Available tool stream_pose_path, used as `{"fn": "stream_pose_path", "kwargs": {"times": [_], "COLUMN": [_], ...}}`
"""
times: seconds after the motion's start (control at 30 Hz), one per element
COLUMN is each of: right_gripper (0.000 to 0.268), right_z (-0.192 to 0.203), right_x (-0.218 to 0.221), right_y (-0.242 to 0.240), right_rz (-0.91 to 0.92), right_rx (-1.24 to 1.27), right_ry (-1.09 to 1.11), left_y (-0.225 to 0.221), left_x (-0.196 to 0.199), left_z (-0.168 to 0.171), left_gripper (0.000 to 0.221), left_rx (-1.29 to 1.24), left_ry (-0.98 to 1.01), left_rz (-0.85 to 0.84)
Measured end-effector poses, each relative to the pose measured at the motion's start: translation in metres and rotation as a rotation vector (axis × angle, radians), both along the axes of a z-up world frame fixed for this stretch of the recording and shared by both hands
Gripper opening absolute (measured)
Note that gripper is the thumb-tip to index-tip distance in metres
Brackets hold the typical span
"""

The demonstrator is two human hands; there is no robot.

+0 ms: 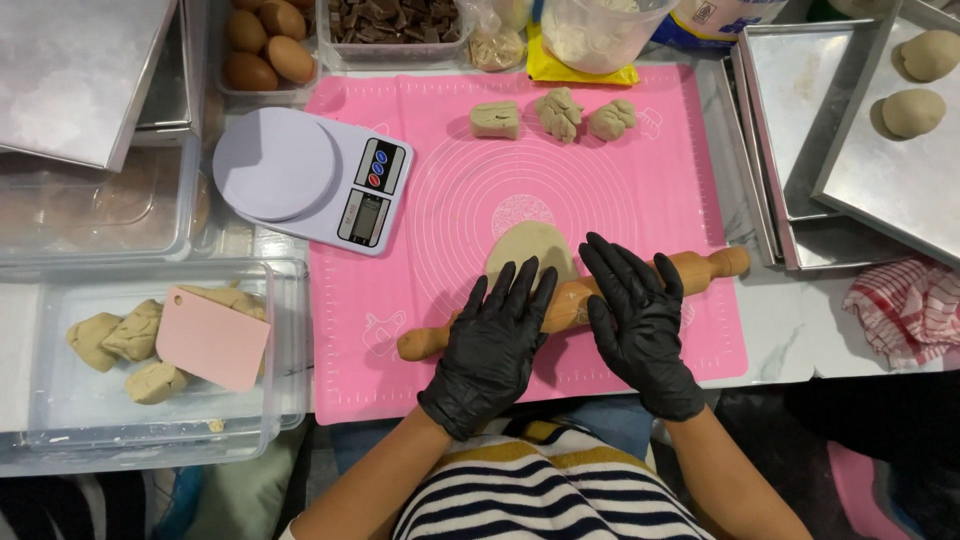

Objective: The person portions dough, rolls it into balls, flattens each ball with a rolling pin, adds a filling, and then pinches the dough to seal it.

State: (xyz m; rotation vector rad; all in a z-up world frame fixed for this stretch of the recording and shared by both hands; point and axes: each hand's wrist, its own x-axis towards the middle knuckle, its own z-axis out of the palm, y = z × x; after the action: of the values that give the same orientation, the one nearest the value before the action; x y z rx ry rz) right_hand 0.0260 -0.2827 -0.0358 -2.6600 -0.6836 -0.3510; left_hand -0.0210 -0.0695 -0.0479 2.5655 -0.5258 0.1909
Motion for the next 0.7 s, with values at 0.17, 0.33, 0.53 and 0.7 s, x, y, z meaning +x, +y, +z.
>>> {"fn": "stream_pose_path", "kwargs": {"times": [0.17,0.33,0.53,0.7], "right_gripper": [0.048,0.05,0.053,0.055], "right_z": [-0.013,-0.015,0.001,0.007], "right_x": [0.043,0.091,0.057,0.039], "right_y": [0.001,0.019,0.02,0.017], "right_rz": [-0.01,-0.024,-0.022,-0.015], "right_rx": [-0.155,-0.244,-0.22,-0.218], "right_ry": [-0.055,0.037,0.099,0.095], "left_y": [0.017,0.032,0.023,0.018], "left_x": [0.043,0.09,0.067,0.044], "left_z": [-0.01,-0.02,-0.019,-0.004], "left_gripper": [0.064,0.067,0.079,0.076], "left_rx": [0.046,0.042,0.084,-0.005], "left_ry": [-0.078,-0.053,0.099,0.133], "left_rz": [0.005,0.048,0.139,0.077]}}
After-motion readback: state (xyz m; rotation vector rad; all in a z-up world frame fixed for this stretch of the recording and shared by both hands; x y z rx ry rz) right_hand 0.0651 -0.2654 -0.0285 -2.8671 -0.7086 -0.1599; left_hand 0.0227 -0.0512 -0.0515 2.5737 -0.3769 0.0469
